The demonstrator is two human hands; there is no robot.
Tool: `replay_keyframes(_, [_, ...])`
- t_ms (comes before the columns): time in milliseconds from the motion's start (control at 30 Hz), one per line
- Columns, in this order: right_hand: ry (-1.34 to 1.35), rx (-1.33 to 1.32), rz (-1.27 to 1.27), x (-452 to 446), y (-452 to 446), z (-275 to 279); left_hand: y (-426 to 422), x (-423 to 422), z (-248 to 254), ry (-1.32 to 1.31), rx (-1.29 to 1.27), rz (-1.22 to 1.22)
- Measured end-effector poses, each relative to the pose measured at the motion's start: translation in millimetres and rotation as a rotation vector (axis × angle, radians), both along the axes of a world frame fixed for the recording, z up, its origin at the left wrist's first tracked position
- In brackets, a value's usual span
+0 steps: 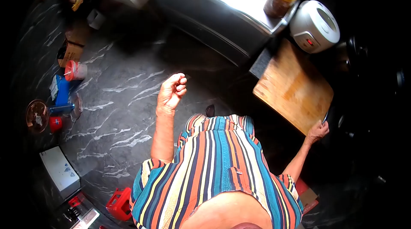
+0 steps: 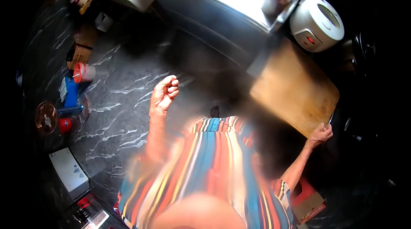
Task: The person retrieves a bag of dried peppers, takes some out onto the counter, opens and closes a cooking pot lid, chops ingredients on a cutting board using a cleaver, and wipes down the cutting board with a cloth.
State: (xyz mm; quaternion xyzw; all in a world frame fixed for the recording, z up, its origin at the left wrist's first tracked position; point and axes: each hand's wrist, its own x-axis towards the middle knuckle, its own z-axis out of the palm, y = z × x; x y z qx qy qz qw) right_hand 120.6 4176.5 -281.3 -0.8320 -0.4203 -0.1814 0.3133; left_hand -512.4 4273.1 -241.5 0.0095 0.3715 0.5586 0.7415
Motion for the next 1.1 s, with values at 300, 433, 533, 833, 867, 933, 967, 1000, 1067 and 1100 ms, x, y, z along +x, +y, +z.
replay_keyframes(300, [0.115,-0.045,0.593,-175.9,107.3,65.5,5.4,10.2,29.9,0.056,-0.013,0.045])
replay_keyframes(433, [0.163,-0.025,0.8,-241.1,136.4,58.5,23.9,-2.0,28.2,-0.005,0.011,0.004])
replay_keyframes(533, [0.06,-0.153,0.885,-269.3,158.6,35.7,40.4,-4.5,40.8,-0.018,-0.002,0.017])
replay_keyframes(833, [0.63,-0.347,1.429,-466.1,245.6,56.8,87.8,-77.0,32.5,-0.025,-0.161,-0.005])
replay_keyframes(867, [0.657,-0.342,1.499,-496.2,264.9,56.3,94.7,-95.6,18.8,-0.086,-0.154,0.087])
replay_keyframes(933, [0.651,-0.316,1.625,-534.5,292.8,69.0,107.9,-113.4,23.6,-0.115,-0.218,0.244])
replay_keyframes(967, [0.622,-0.284,1.683,-550.8,306.5,78.8,111.7,-130.1,9.0,-0.179,-0.225,0.241])
replay_keyframes(1000, [0.636,-0.299,1.701,-567.0,321.9,86.6,127.5,-139.0,16.7,-0.135,-0.261,0.252])
replay_keyframes(1067, [0.535,-0.223,1.79,-582.5,339.6,100.5,152.7,-145.4,35.3,-0.078,-0.259,0.254])
replay_keyframes(1100, [0.506,-0.213,1.81,-598.3,349.2,99.6,173.2,-158.0,35.6,-0.027,-0.273,0.254])
